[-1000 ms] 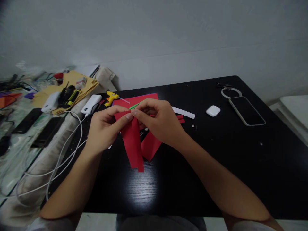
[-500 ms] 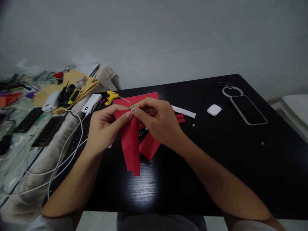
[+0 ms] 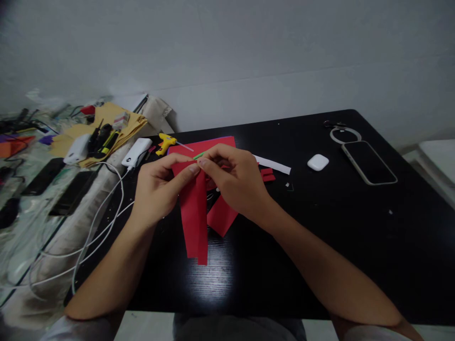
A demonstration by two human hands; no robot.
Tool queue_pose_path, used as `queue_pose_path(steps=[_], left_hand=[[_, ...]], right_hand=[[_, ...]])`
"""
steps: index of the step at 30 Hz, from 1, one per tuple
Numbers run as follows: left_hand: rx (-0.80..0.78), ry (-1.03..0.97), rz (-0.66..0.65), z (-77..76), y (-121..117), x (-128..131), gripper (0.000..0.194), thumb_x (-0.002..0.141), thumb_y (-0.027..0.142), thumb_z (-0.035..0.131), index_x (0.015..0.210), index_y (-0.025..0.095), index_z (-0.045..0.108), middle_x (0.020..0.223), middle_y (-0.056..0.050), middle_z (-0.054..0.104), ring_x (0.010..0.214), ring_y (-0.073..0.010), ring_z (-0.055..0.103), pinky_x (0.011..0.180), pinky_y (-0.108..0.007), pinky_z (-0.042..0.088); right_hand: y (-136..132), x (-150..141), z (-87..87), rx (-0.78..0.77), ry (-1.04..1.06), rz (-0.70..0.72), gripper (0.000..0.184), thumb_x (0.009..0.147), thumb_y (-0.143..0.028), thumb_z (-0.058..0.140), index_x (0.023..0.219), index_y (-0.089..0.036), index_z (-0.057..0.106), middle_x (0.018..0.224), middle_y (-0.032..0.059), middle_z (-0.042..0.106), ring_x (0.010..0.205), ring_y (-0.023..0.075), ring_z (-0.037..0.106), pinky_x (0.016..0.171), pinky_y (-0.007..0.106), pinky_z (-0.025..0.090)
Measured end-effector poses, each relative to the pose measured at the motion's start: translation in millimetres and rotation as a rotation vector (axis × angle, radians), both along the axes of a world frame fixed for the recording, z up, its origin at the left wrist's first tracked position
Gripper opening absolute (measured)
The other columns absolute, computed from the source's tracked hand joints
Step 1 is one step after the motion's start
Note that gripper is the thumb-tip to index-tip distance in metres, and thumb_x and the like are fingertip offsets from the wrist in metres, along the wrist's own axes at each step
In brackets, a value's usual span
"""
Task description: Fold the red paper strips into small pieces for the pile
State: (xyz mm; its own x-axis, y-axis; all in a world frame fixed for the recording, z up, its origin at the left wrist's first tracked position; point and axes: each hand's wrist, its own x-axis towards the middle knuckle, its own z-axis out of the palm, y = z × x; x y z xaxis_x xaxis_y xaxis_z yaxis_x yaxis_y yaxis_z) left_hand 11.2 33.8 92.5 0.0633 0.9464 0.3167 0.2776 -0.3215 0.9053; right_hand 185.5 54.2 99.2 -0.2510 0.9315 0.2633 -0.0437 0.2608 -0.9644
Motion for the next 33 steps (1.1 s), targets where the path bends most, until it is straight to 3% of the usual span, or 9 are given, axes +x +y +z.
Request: queue_pose_path(steps=[21,33], left_hand=[[-0.025,-0.070,-0.001,1.5,1.5,0.7,0.013,0.090,0.032,0.074,0.089,0.019,0.076,0.082,-0.002,0.077,0.070,-0.0144,0.068,0.063,-0.025,0.053],[-0.042,-0.063,0.024,3.0,1.1,1.3,0.018,0.090,0.036,0.072,0.087,0.019,0.075,0.081,-0.003,0.076,0.069,-0.0156,0.066,0.057,-0.025,0.049]], right_hand=[[-1.1,-5.2,-6.4,-0.034,0.027,-0.013,0.021,0.092,-0.039,0.070,0.085,-0.019,0.070,0.073,0.0008,0.070,0.064,0.0143,0.065,0.062,0.028,0.057],[-0.6,-3.6,-4.7,-0.051,0.007,-0.017,0.027,0.086,-0.043,0.078,0.080,-0.019,0.068,0.071,0.0006,0.069,0.062,0.0143,0.065,0.061,0.029,0.057]])
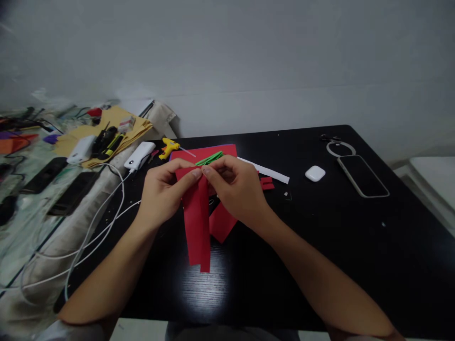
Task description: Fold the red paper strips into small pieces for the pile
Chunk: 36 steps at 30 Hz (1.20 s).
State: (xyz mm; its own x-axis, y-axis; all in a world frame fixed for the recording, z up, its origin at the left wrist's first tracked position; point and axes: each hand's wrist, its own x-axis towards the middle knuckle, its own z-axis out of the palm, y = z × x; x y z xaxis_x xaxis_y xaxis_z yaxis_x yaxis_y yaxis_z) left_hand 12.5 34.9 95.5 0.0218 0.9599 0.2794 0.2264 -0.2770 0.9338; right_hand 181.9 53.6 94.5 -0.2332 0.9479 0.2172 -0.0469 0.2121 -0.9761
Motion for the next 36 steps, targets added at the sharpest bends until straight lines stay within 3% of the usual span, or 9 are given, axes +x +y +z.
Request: queue_pose_path(steps=[6,12,18,27,36], left_hand=[[0.011,-0.007,0.038,-0.5,1.0,0.6,0.018,0.089,0.034,0.074,0.082,0.018,0.072,0.075,-0.001,0.072,0.062,-0.0134,0.061,0.056,-0.024,0.047],[0.058,0.064,0.034,2.3,3.4,-1.3,0.016,0.089,0.029,0.071,0.078,0.018,0.069,0.075,-0.001,0.069,0.065,-0.0130,0.059,0.059,-0.025,0.046],[0.001,0.057,-0.048,3.9,6.5,-8.9,0.013,0.087,0.028,0.072,0.078,0.019,0.068,0.067,0.001,0.062,0.059,-0.0114,0.054,0.055,-0.024,0.041],[0.013,0.017,0.017,0.4,6.8,-8.3,0.020,0.090,0.036,0.071,0.081,0.019,0.068,0.067,0.001,0.062,0.057,-0.0110,0.051,0.052,-0.024,0.040],[0.013,0.027,0.049,-0.3,7.9,-8.6,0.020,0.092,0.036,0.069,0.080,0.020,0.067,0.067,0.001,0.061,0.058,-0.0118,0.051,0.054,-0.025,0.039]], right_hand=[[-0.6,-0.2,-1.2,-0.045,-0.005,0.063,0.018,0.088,-0.033,0.074,0.082,-0.018,0.068,0.076,0.0018,0.070,0.067,0.0144,0.067,0.064,0.028,0.056],[0.8,1.1,0.1,-0.041,-0.038,0.094,0.021,0.089,-0.037,0.073,0.082,-0.019,0.068,0.075,0.0008,0.069,0.068,0.0141,0.065,0.064,0.027,0.055],[4.6,5.4,-1.9,-0.036,-0.132,0.169,0.020,0.091,-0.036,0.070,0.084,-0.019,0.067,0.076,0.0012,0.068,0.069,0.0148,0.063,0.063,0.027,0.053],[2.4,0.3,-4.5,-0.213,0.010,0.306,0.024,0.093,-0.044,0.068,0.094,-0.020,0.069,0.083,0.0020,0.073,0.073,0.0159,0.068,0.068,0.029,0.058],[2.5,3.3,-0.7,-0.140,-0.146,0.222,0.026,0.091,-0.042,0.071,0.085,-0.017,0.075,0.077,0.0027,0.073,0.065,0.0149,0.063,0.056,0.026,0.047]])
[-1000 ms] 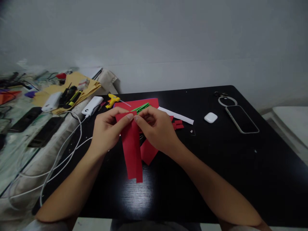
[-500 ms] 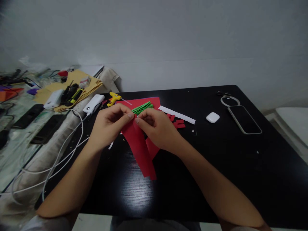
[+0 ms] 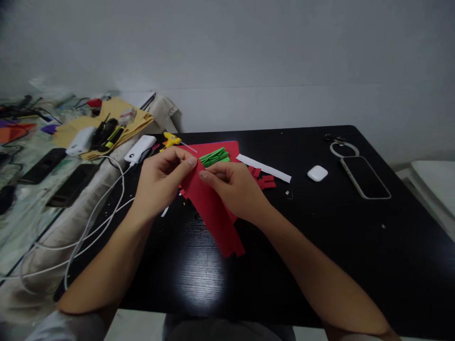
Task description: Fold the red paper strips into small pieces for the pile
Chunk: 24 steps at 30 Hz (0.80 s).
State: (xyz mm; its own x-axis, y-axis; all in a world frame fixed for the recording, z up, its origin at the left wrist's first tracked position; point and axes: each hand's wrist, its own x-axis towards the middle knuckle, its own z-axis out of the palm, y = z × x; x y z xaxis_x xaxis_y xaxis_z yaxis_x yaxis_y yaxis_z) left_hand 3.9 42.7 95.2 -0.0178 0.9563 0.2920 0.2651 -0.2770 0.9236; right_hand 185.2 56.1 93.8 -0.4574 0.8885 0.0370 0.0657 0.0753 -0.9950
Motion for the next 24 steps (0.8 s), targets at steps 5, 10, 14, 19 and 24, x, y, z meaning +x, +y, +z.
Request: queue_pose_path(steps=[5,10,14,19,24], left_hand=[[-0.024,0.022,-0.058,-0.1,0.1,0.1,0.022,0.093,0.039,0.068,0.082,0.020,0.069,0.068,0.002,0.063,0.057,-0.0111,0.052,0.054,-0.025,0.040],[0.012,0.009,-0.002,-0.9,2.7,-3.6,0.027,0.092,0.043,0.070,0.079,0.020,0.068,0.068,0.001,0.061,0.058,-0.0122,0.051,0.054,-0.026,0.040],[0.034,-0.009,0.055,-0.2,4.3,-7.1,0.027,0.092,0.045,0.071,0.080,0.021,0.070,0.070,0.000,0.062,0.061,-0.0132,0.052,0.056,-0.026,0.041],[0.037,0.002,0.086,-0.4,5.0,-6.3,0.026,0.091,0.045,0.072,0.081,0.021,0.072,0.070,-0.001,0.064,0.061,-0.0135,0.052,0.055,-0.027,0.040],[0.035,-0.002,0.082,-0.7,4.7,-5.8,0.027,0.091,0.044,0.071,0.084,0.019,0.073,0.070,-0.001,0.063,0.060,-0.0127,0.051,0.055,-0.026,0.039]], right_hand=[[-0.7,-1.9,0.4,0.077,-0.042,-0.038,0.024,0.091,-0.037,0.069,0.081,-0.017,0.074,0.069,0.0004,0.069,0.059,0.0124,0.056,0.051,0.024,0.041],[-0.8,-2.4,0.8,0.038,0.006,-0.021,0.033,0.097,-0.042,0.062,0.078,-0.017,0.073,0.070,0.0004,0.068,0.061,0.0122,0.056,0.054,0.024,0.044],[0.4,-1.6,-0.7,0.002,0.019,0.024,0.036,0.096,-0.047,0.064,0.077,-0.018,0.074,0.070,0.0000,0.069,0.060,0.0124,0.058,0.054,0.024,0.045],[0.9,-0.8,-1.7,0.054,-0.006,-0.039,0.024,0.094,-0.040,0.068,0.086,-0.020,0.079,0.079,0.0011,0.076,0.066,0.0145,0.064,0.058,0.025,0.048],[1.1,-1.0,-0.8,0.123,-0.038,-0.074,0.020,0.093,-0.034,0.068,0.087,-0.019,0.081,0.081,0.0013,0.077,0.070,0.0157,0.067,0.062,0.026,0.050]])
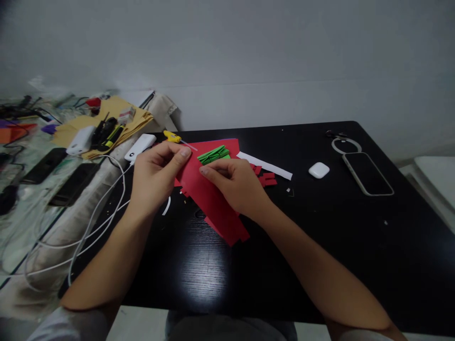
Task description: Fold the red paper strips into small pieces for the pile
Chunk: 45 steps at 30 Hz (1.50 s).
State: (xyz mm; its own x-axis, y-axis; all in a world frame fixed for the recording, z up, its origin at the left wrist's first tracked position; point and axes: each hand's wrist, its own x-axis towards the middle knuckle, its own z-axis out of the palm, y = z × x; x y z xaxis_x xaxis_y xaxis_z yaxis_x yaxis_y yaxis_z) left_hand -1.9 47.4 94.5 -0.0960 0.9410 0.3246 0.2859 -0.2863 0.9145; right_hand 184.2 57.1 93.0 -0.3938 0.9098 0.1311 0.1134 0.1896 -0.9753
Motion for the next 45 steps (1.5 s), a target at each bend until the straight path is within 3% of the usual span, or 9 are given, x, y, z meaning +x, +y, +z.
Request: queue_pose_path(steps=[7,14,27,32,34,37,41,45], left_hand=[[-0.027,0.029,-0.068,1.7,-1.4,0.3,0.026,0.092,0.040,0.071,0.083,0.016,0.070,0.075,-0.001,0.066,0.064,-0.0115,0.054,0.059,-0.023,0.042],[-0.010,-0.033,0.005,2.1,0.6,-2.7,0.026,0.088,0.041,0.075,0.082,0.016,0.072,0.072,-0.001,0.067,0.062,-0.0118,0.055,0.057,-0.023,0.043],[-0.021,-0.049,0.045,8.1,1.6,-8.4,0.025,0.087,0.041,0.075,0.081,0.016,0.071,0.065,0.000,0.064,0.053,-0.0097,0.050,0.050,-0.021,0.039],[-0.137,0.057,-0.083,12.7,-7.3,-24.4,0.020,0.087,0.036,0.073,0.085,0.016,0.073,0.071,0.000,0.066,0.058,-0.0099,0.052,0.053,-0.021,0.037],[-0.289,0.151,-0.236,6.3,-13.9,-31.2,0.024,0.087,0.039,0.073,0.086,0.015,0.075,0.073,-0.001,0.068,0.061,-0.0107,0.053,0.056,-0.021,0.038],[-0.479,0.220,-0.433,-15.1,-24.2,-36.5,0.030,0.087,0.044,0.073,0.088,0.015,0.078,0.074,-0.002,0.070,0.064,-0.0120,0.055,0.059,-0.022,0.039],[-0.560,0.244,-0.486,-47.2,-35.4,-37.3,0.032,0.086,0.046,0.074,0.087,0.014,0.077,0.071,0.000,0.066,0.062,-0.0109,0.051,0.059,-0.023,0.038],[-0.605,0.257,-0.476,-60.6,-40.8,-39.7,0.035,0.087,0.048,0.073,0.085,0.013,0.076,0.067,0.001,0.063,0.059,-0.0100,0.048,0.057,-0.023,0.035]], right_hand=[[-0.3,-0.3,2.4,0.030,-0.062,-0.004,0.020,0.094,-0.030,0.066,0.089,-0.016,0.080,0.084,0.0028,0.079,0.073,0.0161,0.068,0.064,0.026,0.049],[0.5,1.8,0.1,-0.055,-0.040,0.038,0.024,0.093,-0.037,0.068,0.090,-0.018,0.082,0.083,0.0030,0.079,0.069,0.0153,0.067,0.060,0.026,0.048],[1.5,2.9,1.5,-0.073,-0.054,0.031,0.025,0.092,-0.040,0.069,0.090,-0.018,0.081,0.081,0.0031,0.077,0.070,0.0156,0.065,0.060,0.027,0.045],[9.7,7.0,-5.2,-0.132,-0.085,0.164,0.024,0.089,-0.040,0.071,0.090,-0.017,0.080,0.085,0.0036,0.077,0.077,0.0166,0.065,0.068,0.028,0.046],[11.6,7.7,-13.1,-0.150,-0.153,0.255,0.025,0.088,-0.040,0.072,0.090,-0.018,0.080,0.083,0.0031,0.075,0.075,0.0162,0.064,0.067,0.028,0.045],[9.8,7.2,-28.7,-0.158,-0.300,0.384,0.027,0.089,-0.041,0.068,0.088,-0.016,0.080,0.071,0.0007,0.067,0.066,0.0132,0.055,0.061,0.028,0.038],[3.5,8.8,-46.2,-0.178,-0.393,0.440,0.029,0.089,-0.040,0.067,0.084,-0.014,0.079,0.062,-0.0029,0.055,0.059,0.0103,0.043,0.057,0.027,0.030],[-1.4,19.2,-52.0,-0.238,-0.420,0.482,0.031,0.087,-0.043,0.068,0.085,-0.015,0.080,0.064,-0.0020,0.058,0.059,0.0107,0.044,0.057,0.027,0.031]])
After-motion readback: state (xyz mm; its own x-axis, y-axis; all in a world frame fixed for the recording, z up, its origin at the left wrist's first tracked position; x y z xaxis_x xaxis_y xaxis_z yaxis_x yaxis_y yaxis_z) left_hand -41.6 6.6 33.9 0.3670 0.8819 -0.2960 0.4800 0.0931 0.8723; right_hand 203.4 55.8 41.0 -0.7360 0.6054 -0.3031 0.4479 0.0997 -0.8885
